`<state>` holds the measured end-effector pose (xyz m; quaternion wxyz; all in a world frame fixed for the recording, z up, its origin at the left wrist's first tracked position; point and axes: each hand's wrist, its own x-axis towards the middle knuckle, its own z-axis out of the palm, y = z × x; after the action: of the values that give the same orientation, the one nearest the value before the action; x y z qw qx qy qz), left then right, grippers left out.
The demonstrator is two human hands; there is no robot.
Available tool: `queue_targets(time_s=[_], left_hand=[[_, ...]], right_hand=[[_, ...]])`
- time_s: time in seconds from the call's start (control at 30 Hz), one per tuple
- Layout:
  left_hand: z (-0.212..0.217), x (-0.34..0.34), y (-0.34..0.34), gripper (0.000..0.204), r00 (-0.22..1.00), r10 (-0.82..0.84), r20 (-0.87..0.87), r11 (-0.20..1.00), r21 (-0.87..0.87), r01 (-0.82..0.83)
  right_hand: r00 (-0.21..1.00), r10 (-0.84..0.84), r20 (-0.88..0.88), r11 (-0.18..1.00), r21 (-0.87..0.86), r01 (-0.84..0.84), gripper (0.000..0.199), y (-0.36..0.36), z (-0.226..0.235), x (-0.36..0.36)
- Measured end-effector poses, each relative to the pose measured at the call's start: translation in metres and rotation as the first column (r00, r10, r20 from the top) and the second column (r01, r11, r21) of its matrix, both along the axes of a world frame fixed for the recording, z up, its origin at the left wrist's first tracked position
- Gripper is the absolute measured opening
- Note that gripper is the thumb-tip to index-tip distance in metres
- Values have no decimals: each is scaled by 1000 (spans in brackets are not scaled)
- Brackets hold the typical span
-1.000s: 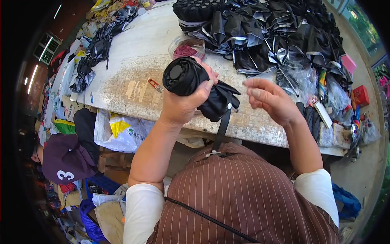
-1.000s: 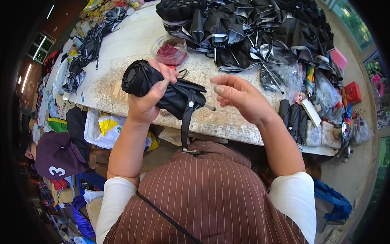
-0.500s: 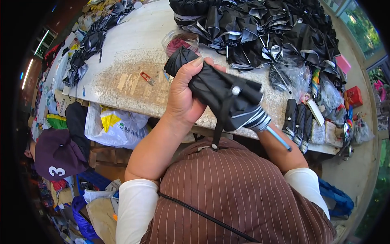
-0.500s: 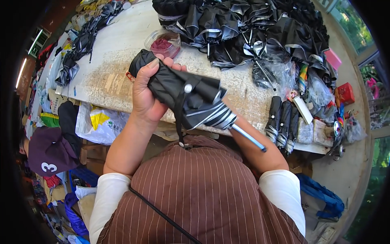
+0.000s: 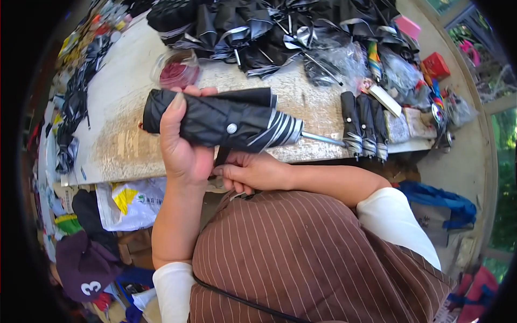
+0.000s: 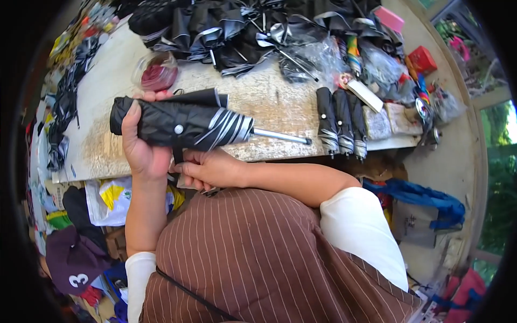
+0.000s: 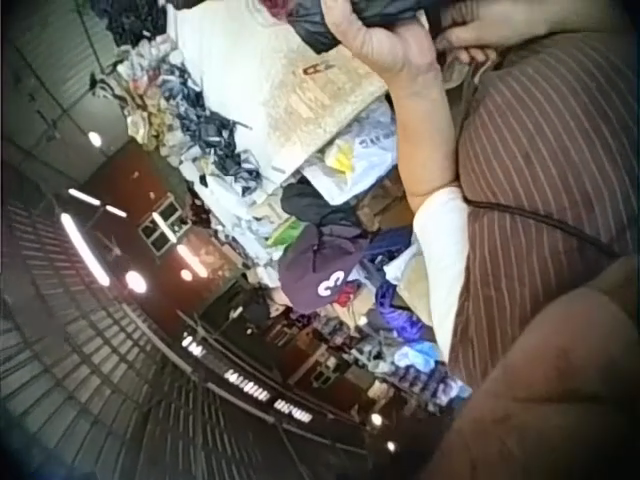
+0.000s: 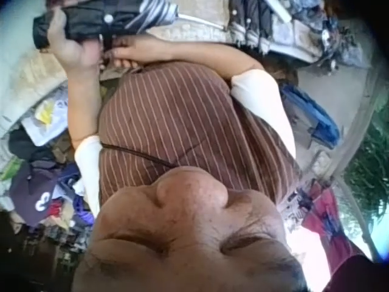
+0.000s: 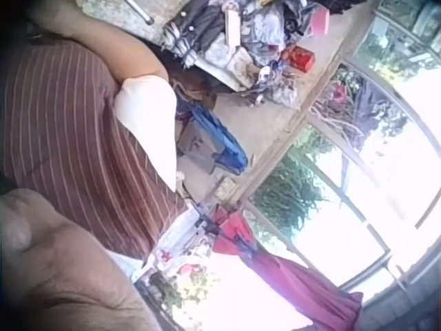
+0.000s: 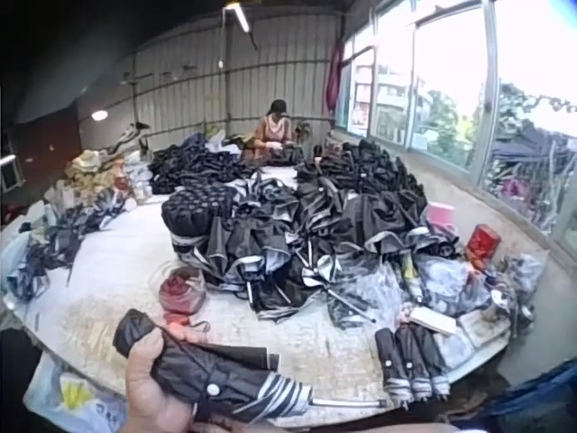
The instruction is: Assemble umbrella fabric onto frames and fold them using manual and motorized tools.
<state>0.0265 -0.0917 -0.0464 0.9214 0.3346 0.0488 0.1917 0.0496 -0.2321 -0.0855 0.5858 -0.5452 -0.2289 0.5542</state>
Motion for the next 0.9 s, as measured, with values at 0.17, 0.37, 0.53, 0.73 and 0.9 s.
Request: queue_targets(time_s=[0.17,0.37,0.53,0.73,0.9], left_hand=[[-20,2,-2,19,980,-201,10,976,-79,201],[-39,-5,-6,21,964,-192,-184,980,-86,178],[-55,-8,-6,21,940,-145,-308,989,-84,125],[-72,-11,-6,17,896,-21,-444,999,-38,5],[-89,-13,-4,19,870,89,-485,996,47,-76]], right_hand=[[969,-207,133,954,247,170,20,-9,-49,57],[897,-429,108,896,178,407,25,-21,-50,73],[897,-371,-239,868,254,427,16,-23,-53,74],[959,-277,-53,957,70,281,11,-23,-59,65],[933,-341,119,939,102,330,12,-21,-58,51]])
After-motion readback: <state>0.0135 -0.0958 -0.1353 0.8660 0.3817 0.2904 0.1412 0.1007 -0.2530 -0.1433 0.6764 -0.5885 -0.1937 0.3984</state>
